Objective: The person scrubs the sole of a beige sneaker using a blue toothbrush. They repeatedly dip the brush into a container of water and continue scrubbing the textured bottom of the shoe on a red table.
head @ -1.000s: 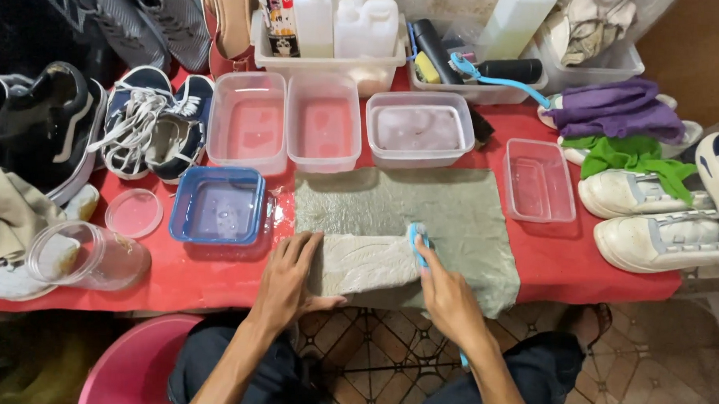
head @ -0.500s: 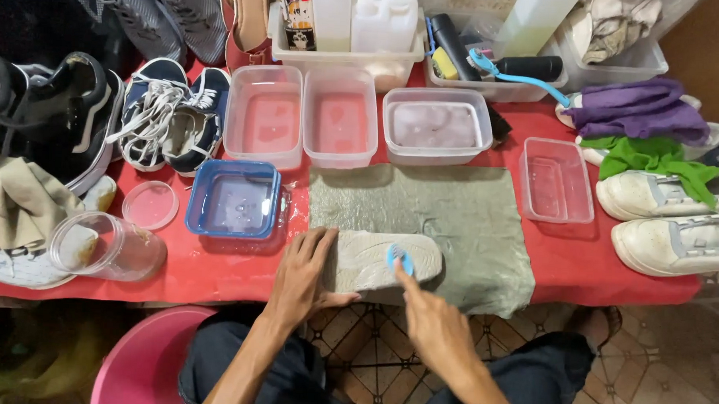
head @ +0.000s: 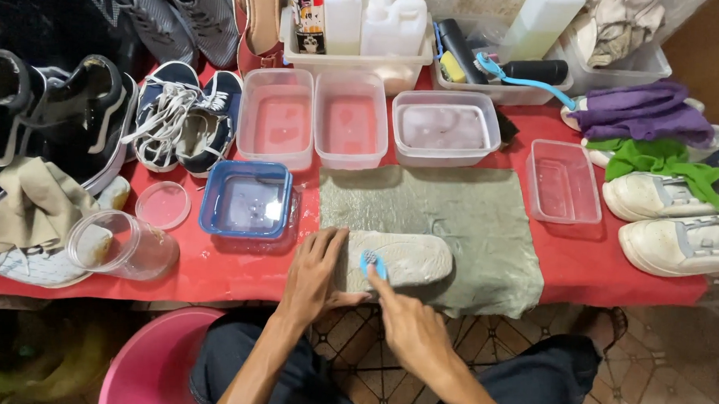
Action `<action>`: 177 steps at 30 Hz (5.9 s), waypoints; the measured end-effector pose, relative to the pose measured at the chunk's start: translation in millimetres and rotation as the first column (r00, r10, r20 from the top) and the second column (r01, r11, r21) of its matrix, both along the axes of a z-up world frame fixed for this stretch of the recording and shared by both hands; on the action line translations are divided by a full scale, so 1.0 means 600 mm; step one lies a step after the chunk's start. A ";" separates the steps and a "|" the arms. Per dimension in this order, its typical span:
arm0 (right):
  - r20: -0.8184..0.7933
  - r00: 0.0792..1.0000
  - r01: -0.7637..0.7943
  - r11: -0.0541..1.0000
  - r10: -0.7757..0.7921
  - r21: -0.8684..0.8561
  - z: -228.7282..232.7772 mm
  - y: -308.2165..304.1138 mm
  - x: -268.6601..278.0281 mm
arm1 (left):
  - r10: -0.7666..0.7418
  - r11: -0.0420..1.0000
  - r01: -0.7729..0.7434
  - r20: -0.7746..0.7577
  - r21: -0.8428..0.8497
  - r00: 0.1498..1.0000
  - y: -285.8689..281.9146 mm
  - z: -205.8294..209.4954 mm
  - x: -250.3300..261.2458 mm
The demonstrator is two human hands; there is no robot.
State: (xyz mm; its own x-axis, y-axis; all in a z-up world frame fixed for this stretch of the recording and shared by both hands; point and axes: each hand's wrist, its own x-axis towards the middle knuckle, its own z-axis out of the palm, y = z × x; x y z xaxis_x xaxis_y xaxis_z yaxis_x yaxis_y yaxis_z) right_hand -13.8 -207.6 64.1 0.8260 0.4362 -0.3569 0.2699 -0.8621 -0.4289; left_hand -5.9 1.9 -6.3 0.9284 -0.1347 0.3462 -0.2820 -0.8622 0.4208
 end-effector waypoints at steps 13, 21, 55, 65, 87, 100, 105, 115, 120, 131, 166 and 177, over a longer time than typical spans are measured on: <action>0.066 0.996 0.062 0.997 -0.065 0.044 0.048 0.034 0.023 | 0.067 0.996 -0.065 -0.037 0.059 0.997 -0.002 0.011 -0.003; 0.055 0.998 0.021 0.994 -0.016 -0.104 -0.003 0.032 -0.041 | -0.028 0.999 0.029 0.016 -0.033 0.999 0.003 0.000 -0.002; 0.331 0.862 0.293 0.910 -0.384 0.294 -0.142 -0.072 -0.049 | -0.008 0.999 0.007 -0.015 -0.043 1.000 0.001 0.008 0.002; 0.261 0.858 0.319 0.856 -0.443 0.406 -0.156 -0.104 -0.059 | -0.012 0.999 0.011 -0.035 -0.037 0.999 0.001 0.008 -0.001; 0.321 0.926 0.065 0.921 -0.200 0.385 -0.153 -0.069 -0.051 | -0.022 0.998 0.020 -0.029 -0.059 0.999 0.001 0.014 0.000; 0.173 0.942 0.189 0.882 -0.286 0.431 -0.144 -0.103 -0.051 | -0.016 0.997 0.012 -0.049 -0.072 0.999 -0.001 0.010 0.000; 0.138 0.797 0.475 0.751 -0.588 0.459 -0.091 -0.078 -0.013 | -0.013 0.998 0.009 -0.065 -0.062 0.998 -0.002 0.015 -0.002; 0.150 0.941 0.251 0.922 -0.304 0.296 -0.054 -0.071 0.031 | -0.017 0.996 0.017 -0.003 -0.085 1.000 -0.002 0.012 0.003; 0.124 0.938 0.282 0.920 -0.324 0.272 0.005 -0.075 0.052 | 0.056 0.995 -0.058 -0.020 -0.087 0.998 -0.005 0.012 0.002; 0.064 0.972 0.219 0.968 -0.228 0.119 -0.014 -0.086 0.031 | 0.008 0.997 -0.009 -0.013 -0.079 1.000 0.000 0.003 0.001; 0.061 0.950 0.300 0.950 -0.306 0.083 0.010 -0.055 0.043 | 0.003 0.997 -0.003 -0.004 -0.079 1.000 0.000 0.001 0.003; -0.007 0.996 0.094 0.981 -0.094 0.169 0.002 -0.027 0.007 | 0.003 0.996 -0.002 0.006 -0.089 1.000 -0.002 -0.003 -0.004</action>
State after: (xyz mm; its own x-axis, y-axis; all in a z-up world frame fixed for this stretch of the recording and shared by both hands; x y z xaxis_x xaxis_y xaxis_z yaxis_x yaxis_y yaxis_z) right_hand -9.9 -224.0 65.1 0.8666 0.4109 -0.2832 0.1922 -0.7985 -0.5705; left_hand -8.4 0.6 -8.2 0.9264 -0.1009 0.3628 -0.2830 -0.8222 0.4939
